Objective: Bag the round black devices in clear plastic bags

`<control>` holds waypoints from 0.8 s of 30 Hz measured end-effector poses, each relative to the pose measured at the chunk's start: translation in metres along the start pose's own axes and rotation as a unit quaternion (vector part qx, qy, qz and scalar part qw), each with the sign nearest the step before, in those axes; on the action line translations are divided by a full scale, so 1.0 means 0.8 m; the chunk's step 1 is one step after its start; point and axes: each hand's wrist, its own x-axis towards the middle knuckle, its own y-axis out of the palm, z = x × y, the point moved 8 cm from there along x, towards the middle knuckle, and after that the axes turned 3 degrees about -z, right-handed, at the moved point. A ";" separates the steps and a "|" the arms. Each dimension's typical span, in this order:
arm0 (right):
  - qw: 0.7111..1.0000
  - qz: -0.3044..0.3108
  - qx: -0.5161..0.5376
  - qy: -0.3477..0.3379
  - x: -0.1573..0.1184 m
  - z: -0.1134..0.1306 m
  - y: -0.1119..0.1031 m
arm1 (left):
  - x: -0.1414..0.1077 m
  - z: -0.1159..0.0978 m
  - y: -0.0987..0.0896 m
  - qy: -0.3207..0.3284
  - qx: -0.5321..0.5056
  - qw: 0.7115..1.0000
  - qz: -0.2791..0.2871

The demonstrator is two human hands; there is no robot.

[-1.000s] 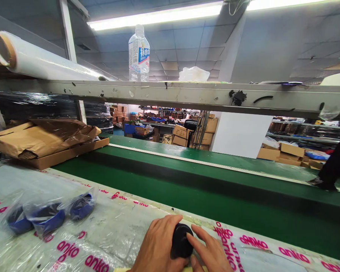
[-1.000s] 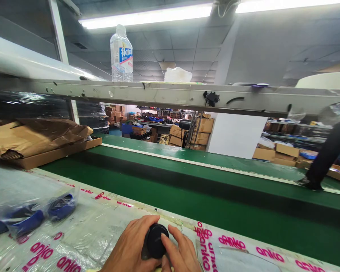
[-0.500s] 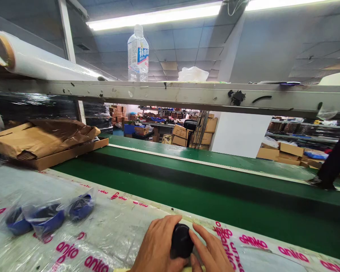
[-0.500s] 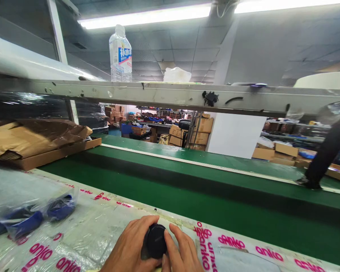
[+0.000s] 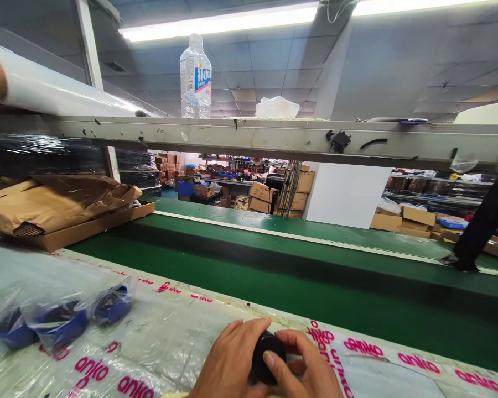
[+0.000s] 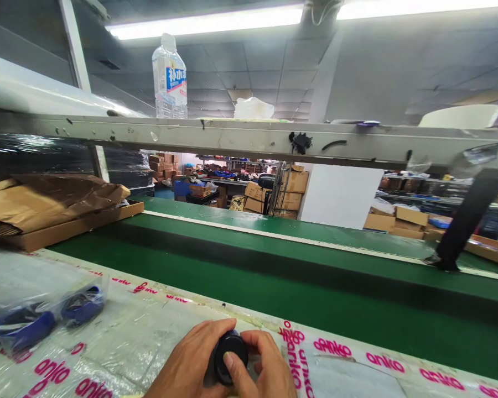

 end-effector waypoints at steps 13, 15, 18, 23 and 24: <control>0.998 -0.019 0.052 0.007 0.004 0.005 -0.013 | 0.009 0.003 -0.003 -0.086 0.008 0.994 0.064; 0.998 -0.019 0.052 0.017 0.003 0.002 -0.009 | 0.009 0.002 -0.004 -0.083 0.007 0.995 0.061; 0.999 0.004 0.052 0.012 0.004 0.001 -0.002 | 0.009 0.001 -0.002 -0.068 0.004 0.996 0.061; 0.999 0.036 0.036 -0.004 0.008 0.009 -0.006 | 0.006 0.009 0.001 -0.090 -0.001 0.993 0.071; 0.999 0.029 0.031 0.010 0.008 0.008 -0.009 | 0.006 0.010 0.001 -0.097 -0.003 0.993 0.074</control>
